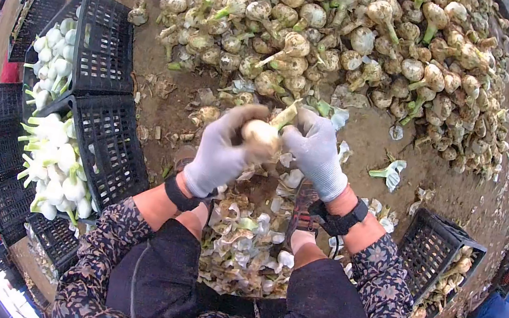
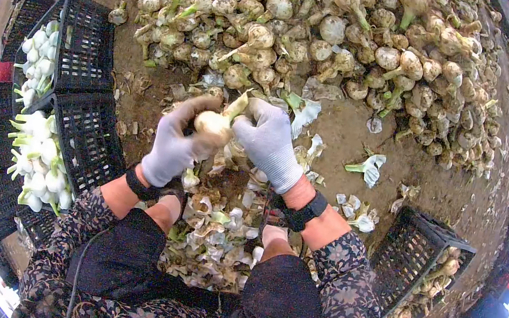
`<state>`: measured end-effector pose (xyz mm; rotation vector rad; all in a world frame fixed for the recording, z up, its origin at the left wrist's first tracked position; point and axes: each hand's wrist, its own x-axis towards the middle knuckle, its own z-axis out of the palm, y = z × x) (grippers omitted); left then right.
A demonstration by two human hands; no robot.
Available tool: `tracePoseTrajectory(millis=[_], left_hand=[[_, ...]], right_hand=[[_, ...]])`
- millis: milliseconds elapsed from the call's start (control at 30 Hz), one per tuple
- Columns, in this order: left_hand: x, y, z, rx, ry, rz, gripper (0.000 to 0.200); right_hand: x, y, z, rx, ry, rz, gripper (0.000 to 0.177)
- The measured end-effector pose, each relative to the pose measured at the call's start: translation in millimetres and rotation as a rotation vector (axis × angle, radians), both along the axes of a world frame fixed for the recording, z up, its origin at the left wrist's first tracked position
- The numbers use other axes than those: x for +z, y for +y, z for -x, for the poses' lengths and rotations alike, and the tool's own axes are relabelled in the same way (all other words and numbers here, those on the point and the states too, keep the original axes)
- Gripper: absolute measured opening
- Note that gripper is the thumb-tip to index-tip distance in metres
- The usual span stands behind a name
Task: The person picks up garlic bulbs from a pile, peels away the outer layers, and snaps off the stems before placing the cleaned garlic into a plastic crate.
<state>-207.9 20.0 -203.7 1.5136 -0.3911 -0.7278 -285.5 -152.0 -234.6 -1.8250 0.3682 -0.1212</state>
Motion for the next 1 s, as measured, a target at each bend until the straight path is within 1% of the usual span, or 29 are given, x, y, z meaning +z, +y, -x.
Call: tracePoseTrajectory(millis=[33,67,100,133,167,200,233,267,333,367,400,500,533,633,667,767,800,867,900,933,967,1000], left_hand=[[0,-2,-2,0.058,0.409,0.099,0.048],[5,-3,-12,0.076,0.971,0.238,0.046],[-34,13,-19,0.001,1.289,0.504,0.047],[-38,10,-17,-0.068,1.35,0.544,0.052],[-41,9,-16,-0.14,1.408,0.583,0.057],[-43,9,-14,-0.014,1.217,0.455,0.057],[-26,-1,-11,0.107,1.023,0.327,0.057],[-14,-9,-9,0.219,0.824,0.201,0.057],[-6,-12,-2,0.182,0.463,0.097,0.058],[-16,-15,1,0.217,0.271,0.064,0.058],[-26,-18,5,0.265,0.081,0.014,0.057],[-26,-9,0,0.09,0.399,0.105,0.064],[-19,-14,5,0.124,0.494,0.151,0.065],[-18,-12,2,0.047,0.511,0.143,0.057],[-21,-12,0,0.012,0.499,0.152,0.055],[-10,-7,4,0.032,0.767,0.191,0.057],[-11,-5,4,-0.022,0.804,0.188,0.057],[-14,3,2,-0.128,0.875,0.184,0.059],[-15,8,1,-0.183,0.813,0.178,0.06],[-16,13,-1,-0.234,0.749,0.173,0.062],[-16,18,-2,-0.282,0.683,0.17,0.063],[-21,23,-8,-0.332,0.808,0.226,0.065]], right_hand=[[0,-1,1,-0.002,-0.009,0.037,0.018],[2,1,0,0.002,-0.064,0.084,0.017],[5,5,-1,0.008,-0.119,0.132,0.017],[8,9,-2,0.013,-0.174,0.18,0.017],[9,12,-1,-0.024,-0.123,0.049,0.017],[10,15,0,-0.061,-0.072,-0.083,0.017],[11,17,2,-0.098,-0.019,-0.216,0.017],[15,16,3,-0.165,0.068,-0.467,0.017],[11,22,6,-0.186,-0.019,-0.323,0.018],[9,25,7,-0.192,-0.061,-0.252,0.019],[3,29,9,-0.141,-0.113,-0.191,0.019],[27,18,9,0.075,0.07,-0.539,0.018],[31,16,12,0.042,0.233,-0.677,0.018],[35,8,15,0.059,0.27,-0.748,0.018],[41,10,14,-0.018,0.251,-0.812,0.018],[47,-5,21,0.058,0.317,-1.092,0.018],[45,-8,23,0.111,0.276,-0.948,0.016],[46,-11,26,0.178,0.312,-0.952,0.016],[48,-11,26,0.214,0.33,-0.955,0.016],[57,-8,25,0.189,0.284,-0.883,0.017],[43,-10,28,0.22,0.018,-0.579,0.017],[19,-16,32,0.244,-0.242,-0.269,0.018]])
